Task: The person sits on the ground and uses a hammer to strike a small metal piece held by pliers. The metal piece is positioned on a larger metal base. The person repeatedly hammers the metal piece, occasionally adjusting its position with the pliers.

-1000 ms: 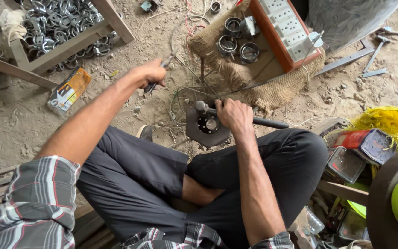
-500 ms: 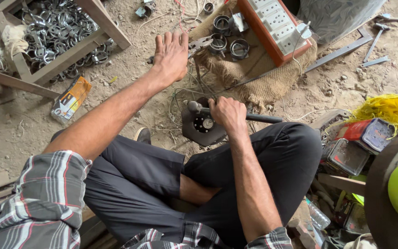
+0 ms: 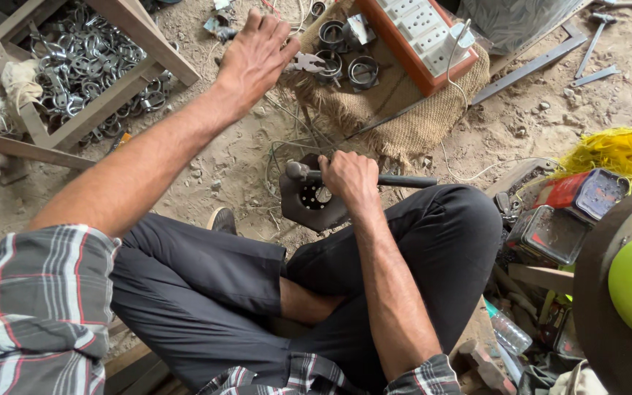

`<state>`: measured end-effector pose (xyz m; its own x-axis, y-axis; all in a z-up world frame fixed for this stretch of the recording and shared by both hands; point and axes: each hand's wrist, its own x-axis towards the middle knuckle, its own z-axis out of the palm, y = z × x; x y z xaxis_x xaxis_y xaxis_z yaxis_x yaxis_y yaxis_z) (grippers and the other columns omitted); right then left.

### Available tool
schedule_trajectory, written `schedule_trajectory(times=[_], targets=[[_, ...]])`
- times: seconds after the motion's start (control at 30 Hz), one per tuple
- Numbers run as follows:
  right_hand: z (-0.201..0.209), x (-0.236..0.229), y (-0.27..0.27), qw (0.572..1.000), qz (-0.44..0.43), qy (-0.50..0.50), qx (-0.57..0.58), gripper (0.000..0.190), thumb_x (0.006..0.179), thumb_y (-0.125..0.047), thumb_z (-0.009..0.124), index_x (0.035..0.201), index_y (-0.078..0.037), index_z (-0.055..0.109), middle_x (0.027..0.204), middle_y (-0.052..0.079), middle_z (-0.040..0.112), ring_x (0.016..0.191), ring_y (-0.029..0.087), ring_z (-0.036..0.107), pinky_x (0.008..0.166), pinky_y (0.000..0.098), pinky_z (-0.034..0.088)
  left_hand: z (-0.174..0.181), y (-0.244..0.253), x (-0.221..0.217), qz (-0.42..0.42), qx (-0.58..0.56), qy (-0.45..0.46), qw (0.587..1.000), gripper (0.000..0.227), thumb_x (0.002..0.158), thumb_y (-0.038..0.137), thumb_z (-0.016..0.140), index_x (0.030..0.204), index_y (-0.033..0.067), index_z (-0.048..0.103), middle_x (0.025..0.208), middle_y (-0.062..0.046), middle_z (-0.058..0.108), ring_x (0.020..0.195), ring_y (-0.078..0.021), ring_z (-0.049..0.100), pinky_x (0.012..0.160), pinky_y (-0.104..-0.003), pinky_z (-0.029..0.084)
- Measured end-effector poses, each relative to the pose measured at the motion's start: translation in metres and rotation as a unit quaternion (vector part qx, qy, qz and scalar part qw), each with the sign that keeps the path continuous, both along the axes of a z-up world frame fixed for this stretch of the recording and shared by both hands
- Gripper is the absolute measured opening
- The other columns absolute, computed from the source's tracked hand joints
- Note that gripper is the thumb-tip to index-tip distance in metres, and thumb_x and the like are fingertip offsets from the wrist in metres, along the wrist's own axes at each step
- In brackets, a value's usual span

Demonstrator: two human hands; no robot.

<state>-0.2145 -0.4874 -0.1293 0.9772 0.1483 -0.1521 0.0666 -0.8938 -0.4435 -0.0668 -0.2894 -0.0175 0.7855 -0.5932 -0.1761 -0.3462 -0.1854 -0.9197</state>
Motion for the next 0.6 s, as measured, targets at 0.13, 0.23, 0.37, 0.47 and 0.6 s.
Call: schedule_trajectory(times=[0.13, 0.23, 0.37, 0.47, 0.6], targets=[[0.004, 0.002, 0.001, 0.995, 0.012, 0.102, -0.009, 0.06, 0.107, -0.052, 0.045, 0.085, -0.003, 0.071, 0.077, 0.016, 0.075, 0.071, 0.032, 0.076, 0.069, 0.0478, 0.057, 0.012, -0.01, 0.008, -0.031, 0.061, -0.002, 0.998, 0.082, 0.072, 0.014, 0.071, 0.148, 0.0197, 0.04, 0.113, -0.003, 0.044, 0.115, -0.0172, 0.041, 0.101, -0.049, 0.021], [0.004, 0.0, 0.0, 0.999, 0.011, 0.044, -0.011, 0.057, 0.105, -0.052, 0.048, 0.086, -0.004, 0.073, 0.079, 0.018, 0.074, 0.073, 0.035, 0.075, 0.068, 0.0481, 0.056, 0.019, -0.019, 0.01, -0.064, 0.077, -0.006, 0.995, 0.075, 0.078, 0.018, 0.074, 0.146, 0.0232, 0.041, 0.123, -0.003, 0.046, 0.122, -0.0174, 0.042, 0.108, -0.052, 0.019], [0.003, 0.001, -0.001, 0.999, 0.011, 0.032, -0.005, 0.056, 0.103, -0.051, 0.049, 0.087, -0.005, 0.075, 0.08, 0.019, 0.074, 0.075, 0.036, 0.074, 0.07, 0.0478, 0.056, 0.025, -0.026, 0.011, -0.09, 0.107, -0.019, 0.99, 0.079, 0.075, 0.028, 0.077, 0.145, 0.0238, 0.041, 0.134, -0.003, 0.046, 0.129, -0.0188, 0.042, 0.108, -0.055, 0.02], [0.002, 0.001, 0.0, 0.999, 0.012, 0.046, -0.009, 0.056, 0.104, -0.051, 0.049, 0.088, -0.004, 0.075, 0.081, 0.019, 0.074, 0.076, 0.035, 0.074, 0.071, 0.0478, 0.056, 0.021, -0.032, 0.016, -0.075, 0.098, 0.004, 0.992, 0.081, 0.076, 0.029, 0.076, 0.147, 0.0241, 0.039, 0.135, -0.005, 0.045, 0.129, -0.02, 0.042, 0.106, -0.054, 0.025], [0.001, 0.001, -0.001, 0.999, 0.011, 0.032, -0.004, 0.055, 0.103, -0.051, 0.05, 0.088, -0.004, 0.074, 0.082, 0.02, 0.075, 0.077, 0.037, 0.074, 0.071, 0.0485, 0.056, 0.007, -0.039, 0.028, -0.05, 0.061, 0.039, 0.996, 0.061, 0.082, 0.023, 0.074, 0.138, 0.0224, 0.05, 0.123, -0.005, 0.052, 0.115, -0.0204, 0.053, 0.096, -0.043, 0.04]])
